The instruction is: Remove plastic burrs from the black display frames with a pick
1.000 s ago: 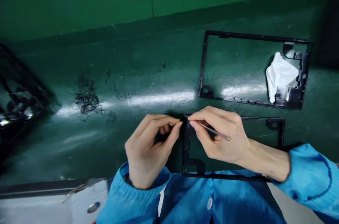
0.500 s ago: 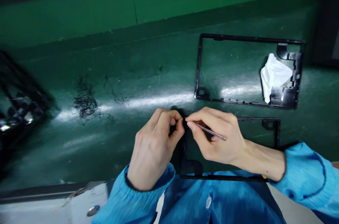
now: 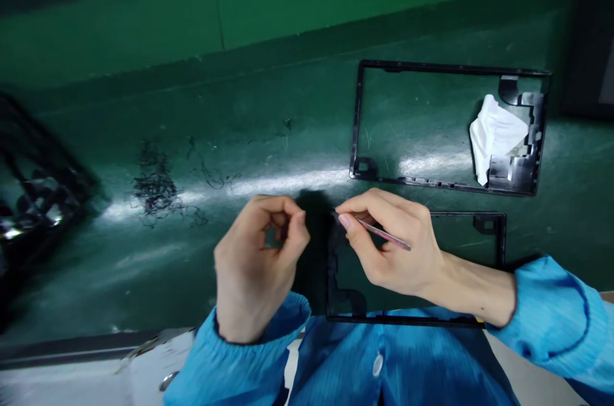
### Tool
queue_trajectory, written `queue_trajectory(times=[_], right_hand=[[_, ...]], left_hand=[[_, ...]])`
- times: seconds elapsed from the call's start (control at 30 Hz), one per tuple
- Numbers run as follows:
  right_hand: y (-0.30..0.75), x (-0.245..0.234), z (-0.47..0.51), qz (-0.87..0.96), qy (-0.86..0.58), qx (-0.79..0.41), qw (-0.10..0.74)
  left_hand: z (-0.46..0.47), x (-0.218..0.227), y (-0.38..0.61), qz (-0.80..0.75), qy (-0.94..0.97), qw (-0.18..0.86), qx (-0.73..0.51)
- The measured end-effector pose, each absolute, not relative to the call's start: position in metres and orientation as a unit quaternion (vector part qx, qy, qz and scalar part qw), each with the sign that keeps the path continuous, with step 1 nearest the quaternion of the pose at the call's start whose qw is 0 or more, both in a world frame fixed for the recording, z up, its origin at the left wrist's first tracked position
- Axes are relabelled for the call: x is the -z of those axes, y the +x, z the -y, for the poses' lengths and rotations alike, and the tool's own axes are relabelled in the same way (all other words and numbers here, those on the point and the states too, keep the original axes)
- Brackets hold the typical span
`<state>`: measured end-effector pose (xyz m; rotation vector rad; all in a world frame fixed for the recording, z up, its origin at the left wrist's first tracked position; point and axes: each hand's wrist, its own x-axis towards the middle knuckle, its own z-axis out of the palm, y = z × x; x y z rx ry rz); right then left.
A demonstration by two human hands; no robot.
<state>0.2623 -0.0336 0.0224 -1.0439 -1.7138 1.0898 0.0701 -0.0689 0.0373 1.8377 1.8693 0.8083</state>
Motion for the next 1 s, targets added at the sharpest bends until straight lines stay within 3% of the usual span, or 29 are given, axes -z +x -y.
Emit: queue_trajectory(times=[0.27, 0.57, 0.77, 1.0], right_hand=[[0.263, -0.024, 0.035, 0.666, -0.421, -0.448, 0.422], [0.266, -0.032, 0.041, 0.596, -0.403, -0.498, 0.484], [0.262, -0.021, 0.036, 0.699, -0.379, -0.437, 0.421], [0.261, -0.015, 0.037, 0.728, -0.353, -0.413, 0.418]], left_hand=[[0.077, -0.033, 0.061, -0.656, 0.66, 0.228, -0.286], [0.078, -0.031, 0.066, -0.656, 0.672, 0.205, -0.277], [0.086, -0.023, 0.064, -0.639, 0.688, 0.19, -0.287], [0.093, -0.015, 0.066, -0.624, 0.71, 0.151, -0.289]])
